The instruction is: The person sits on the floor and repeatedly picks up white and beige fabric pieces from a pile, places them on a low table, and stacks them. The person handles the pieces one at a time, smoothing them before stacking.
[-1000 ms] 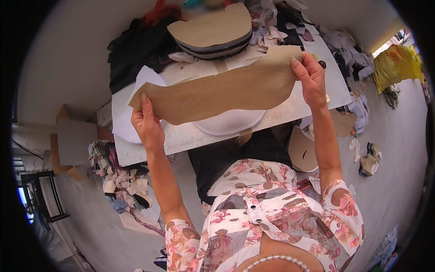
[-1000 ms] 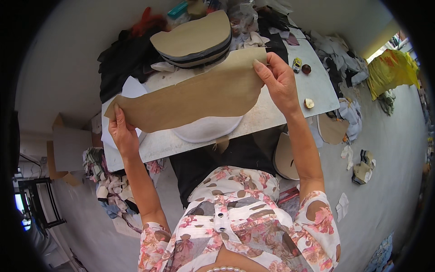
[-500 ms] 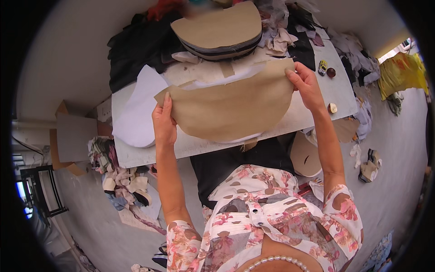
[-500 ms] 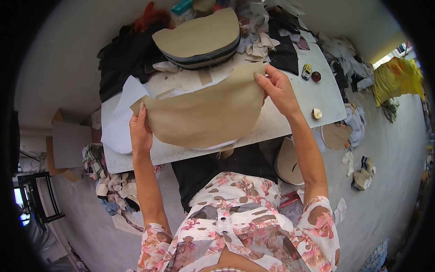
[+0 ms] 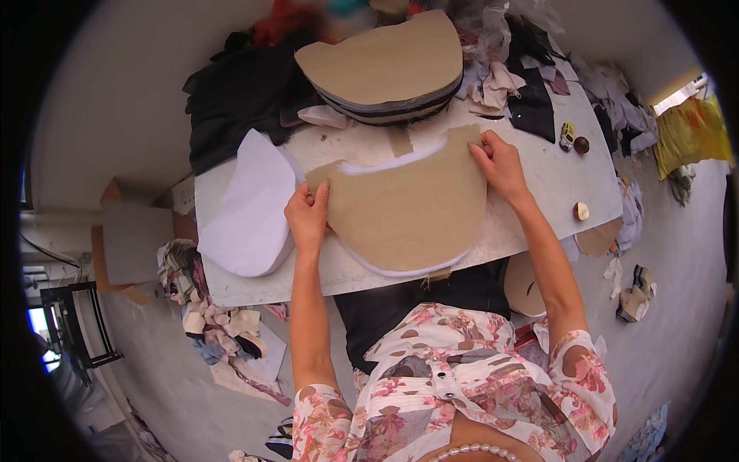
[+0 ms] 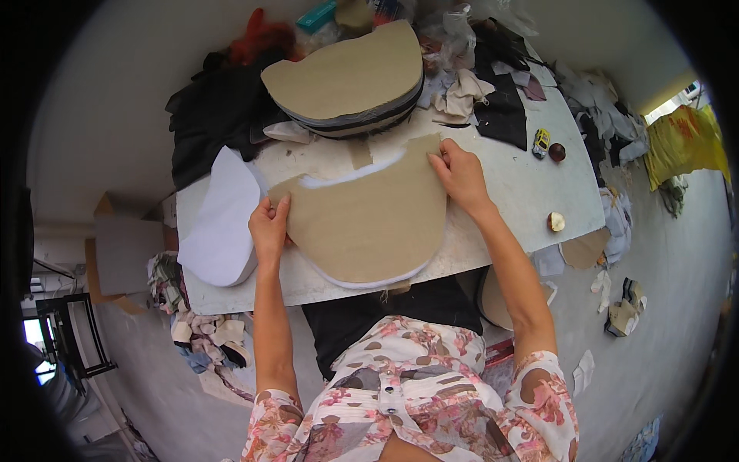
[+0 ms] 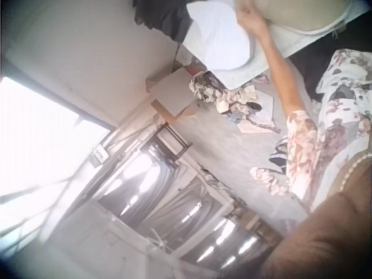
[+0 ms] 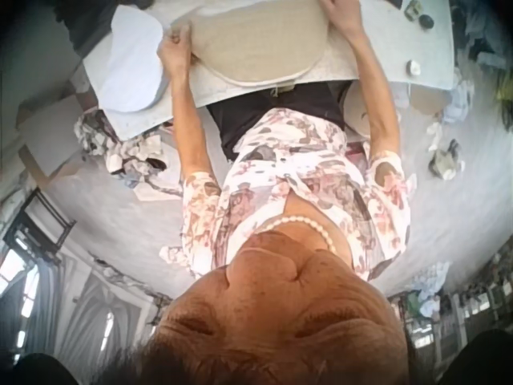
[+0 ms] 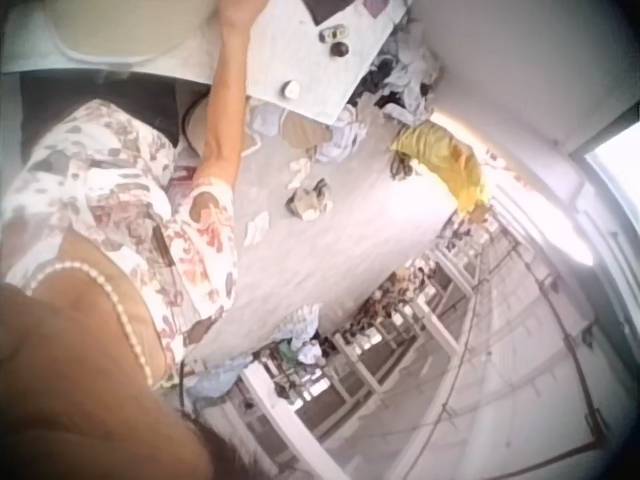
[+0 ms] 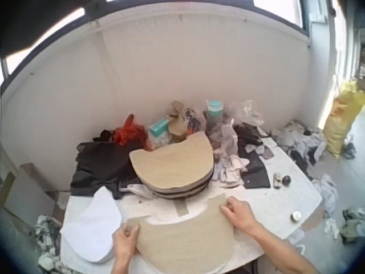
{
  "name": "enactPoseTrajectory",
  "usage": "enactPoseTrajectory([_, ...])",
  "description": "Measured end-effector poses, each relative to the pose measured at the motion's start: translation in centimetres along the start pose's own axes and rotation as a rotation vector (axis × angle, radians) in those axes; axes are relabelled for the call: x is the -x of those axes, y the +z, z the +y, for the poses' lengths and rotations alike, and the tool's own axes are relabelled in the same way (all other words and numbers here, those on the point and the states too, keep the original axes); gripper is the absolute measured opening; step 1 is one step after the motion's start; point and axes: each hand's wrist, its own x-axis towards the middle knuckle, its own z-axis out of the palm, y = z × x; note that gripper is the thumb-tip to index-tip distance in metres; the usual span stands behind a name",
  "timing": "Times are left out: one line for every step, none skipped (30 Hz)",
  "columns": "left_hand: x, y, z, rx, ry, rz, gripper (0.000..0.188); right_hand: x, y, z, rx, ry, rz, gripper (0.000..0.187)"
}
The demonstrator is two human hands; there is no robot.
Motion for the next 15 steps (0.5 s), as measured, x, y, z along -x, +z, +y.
enactPoseTrajectory([0.0, 0.0, 0.1, 0.0, -0.005, 0.007, 0.027, 0.0, 0.2, -0.1, 0.01, -0.018, 0.033, 0.02])
enactPoseTrajectory([-0.2, 0.1, 0.0, -0.013, 0.003, 0.01, 0.027, 0.0, 0.3, -0.2, 0.033, -0.018, 0.038, 0.019])
enactPoseTrajectory([-0.2, 0.1, -0.2, -0.026, 0.008, 0.016, 0.028, 0.1, 0.3, -0.5, 0.056, -0.019, 0.04, 0.019])
enactPoseTrajectory([-0.4, 0.1, -0.4, -0.039, 0.014, 0.02, 0.028, 0.1, 0.3, -0.8, 0.078, -0.02, 0.042, 0.019])
enactPoseTrajectory([-0.6, 0.1, -0.7, -0.06, 0.025, 0.029, 0.029, 0.0, 0.3, -1.0, 0.11, -0.041, 0.054, 0.019])
enactPoseTrajectory([-0.5, 0.1, -0.7, -0.066, 0.038, 0.033, 0.029, 0.0, 0.5, -1.0, 0.141, -0.062, 0.06, 0.019])
enactPoseTrajectory([-0.5, 0.1, -0.5, -0.071, 0.052, 0.036, 0.028, 0.1, 0.5, -1.1, 0.172, -0.083, 0.066, 0.02])
enactPoseTrajectory([-0.4, 0.1, -0.4, -0.077, 0.065, 0.04, 0.028, 0.2, 0.3, -1.3, 0.258, -0.099, 0.07, 0.02])
enactPoseTrajectory([-0.3, 0.1, -0.4, -0.061, 0.073, 0.036, 0.027, 0.2, 0.1, -1.8, 0.339, -0.121, 0.073, 0.02])
enactPoseTrajectory([-0.4, 0.0, -0.3, -0.061, 0.056, 0.025, 0.027, 0.1, -0.2, -2.7, 0.42, -0.141, 0.08, 0.02])
enactPoseTrajectory([-0.3, 0.0, -0.2, -0.06, 0.038, 0.015, 0.027, 0.4, -0.6, -3.8, 0.449, -0.042, 0.033, 0.024])
enactPoseTrajectory([-0.2, -0.1, -0.1, -0.059, 0.021, 0.005, 0.028, 0.9, -0.8, -5.1, 0.429, -0.21, 0.062, 0.028])
enactPoseTrajectory([-0.1, -0.2, 0.0, -0.048, 0.015, -0.002, 0.028, 1.5, -0.8, -6.4, 0.405, -0.38, 0.093, 0.032])
enactPoseTrajectory([0.1, -0.3, 0.0, -0.037, 0.009, -0.007, 0.029, 2.3, -0.3, -7.4, 0.377, -0.55, 0.123, 0.036])
enactPoseTrajectory([0.1, -0.4, 0.1, -0.024, 0.009, -0.014, 0.029, 3.4, 0.7, -8.1, 0.321, -0.636, -0.023, 0.036])
